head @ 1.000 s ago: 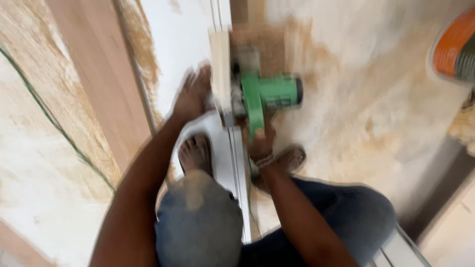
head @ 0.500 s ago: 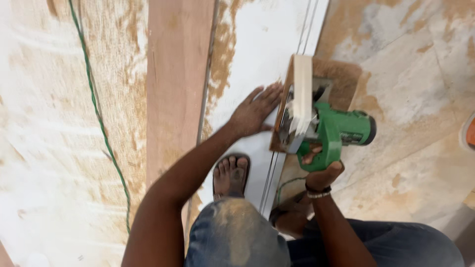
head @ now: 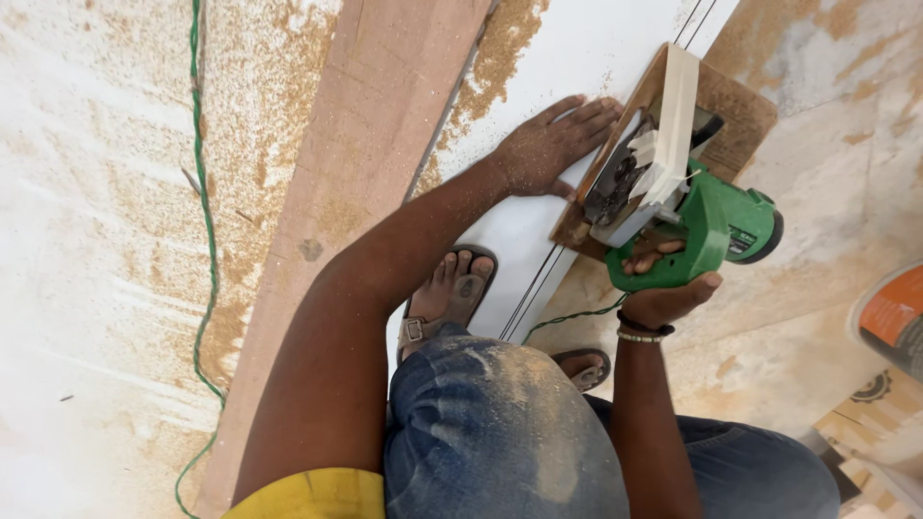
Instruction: The person uses a circular saw to cut a long white board placed on the floor. They guide the saw along a marked line, then measure and mark the board with a tape measure and pencil.
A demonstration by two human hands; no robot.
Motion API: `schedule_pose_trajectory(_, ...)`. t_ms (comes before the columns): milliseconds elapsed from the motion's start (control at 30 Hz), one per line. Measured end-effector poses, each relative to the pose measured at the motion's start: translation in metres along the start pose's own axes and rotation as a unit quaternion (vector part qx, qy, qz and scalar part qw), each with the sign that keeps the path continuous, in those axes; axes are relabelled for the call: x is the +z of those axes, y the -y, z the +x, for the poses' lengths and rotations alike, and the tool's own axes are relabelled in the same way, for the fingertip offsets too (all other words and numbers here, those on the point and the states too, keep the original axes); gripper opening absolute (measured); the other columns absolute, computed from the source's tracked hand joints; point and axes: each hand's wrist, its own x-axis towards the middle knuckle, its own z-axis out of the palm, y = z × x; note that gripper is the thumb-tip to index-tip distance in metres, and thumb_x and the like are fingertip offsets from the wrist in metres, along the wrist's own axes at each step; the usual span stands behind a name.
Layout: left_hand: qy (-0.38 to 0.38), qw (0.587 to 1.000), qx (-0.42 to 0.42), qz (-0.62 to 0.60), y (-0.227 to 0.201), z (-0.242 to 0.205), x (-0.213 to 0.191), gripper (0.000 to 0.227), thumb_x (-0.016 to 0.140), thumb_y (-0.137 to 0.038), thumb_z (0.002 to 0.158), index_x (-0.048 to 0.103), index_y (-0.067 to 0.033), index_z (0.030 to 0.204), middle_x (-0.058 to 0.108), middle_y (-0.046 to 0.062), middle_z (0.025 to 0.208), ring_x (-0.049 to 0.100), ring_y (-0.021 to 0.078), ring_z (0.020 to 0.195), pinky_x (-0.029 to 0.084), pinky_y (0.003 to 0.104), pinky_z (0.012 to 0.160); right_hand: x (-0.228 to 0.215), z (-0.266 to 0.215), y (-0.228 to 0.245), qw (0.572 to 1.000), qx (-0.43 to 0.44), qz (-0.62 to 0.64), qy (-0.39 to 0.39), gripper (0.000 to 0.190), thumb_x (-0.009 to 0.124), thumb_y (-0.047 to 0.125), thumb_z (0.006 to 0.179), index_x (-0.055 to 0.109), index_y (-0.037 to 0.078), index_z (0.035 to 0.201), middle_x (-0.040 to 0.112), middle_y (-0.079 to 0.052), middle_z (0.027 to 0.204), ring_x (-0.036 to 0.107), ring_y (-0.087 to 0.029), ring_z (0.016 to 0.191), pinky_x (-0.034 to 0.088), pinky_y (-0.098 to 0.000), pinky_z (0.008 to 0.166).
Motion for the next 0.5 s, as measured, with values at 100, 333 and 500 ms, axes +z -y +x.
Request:
schedule_pose_trajectory(100,-0.015,1.0,0.005,0.009,0.002,0.003,0.005,0.129,0.079,-0.07,0.071,0.015,-0.007,0.164,0.013,0.009,0.173,0.008,0.0207,0.16,0.002,0.043,0.132,0.0,0.007,0.003,1.0,0.014,0.013,-0.003,0.083,0.035,0.083,0.097,0.06,0.005,0.108,0.052,-0.01,0.066,0.052,-0.022,0.058,0.047,-0.0365,0.059)
schedule_pose_trajectory(333,-0.009,1.0,-0.002,0.02,0.011,0.018,0.005,0.128,0.077,-0.07,0.072,0.017,-0.0079,0.165,0.011,0.008,0.173,0.007,0.0208,0.159,0.001,0.043,0.131,0.001,0.025,0.005,1.0,0.002,-0.006,-0.012,0.082,0.037,0.083,0.097,0.06,0.005,0.105,0.052,-0.01,0.066,0.052,-0.022,0.058,0.046,-0.0363,0.058)
schedule_pose_trajectory(500,-0.022,0.999,-0.006,0.027,0.019,0.031,0.0,0.126,0.078,-0.069,0.071,0.018,-0.008,0.164,0.012,0.007,0.174,0.007,0.02,0.159,0.002,0.042,0.131,-0.001,0.042,0.008,0.999,0.016,0.029,-0.012,0.082,0.038,0.082,0.097,0.06,0.003,0.101,0.053,-0.01,0.069,0.053,-0.022,0.06,0.047,-0.0372,0.058)
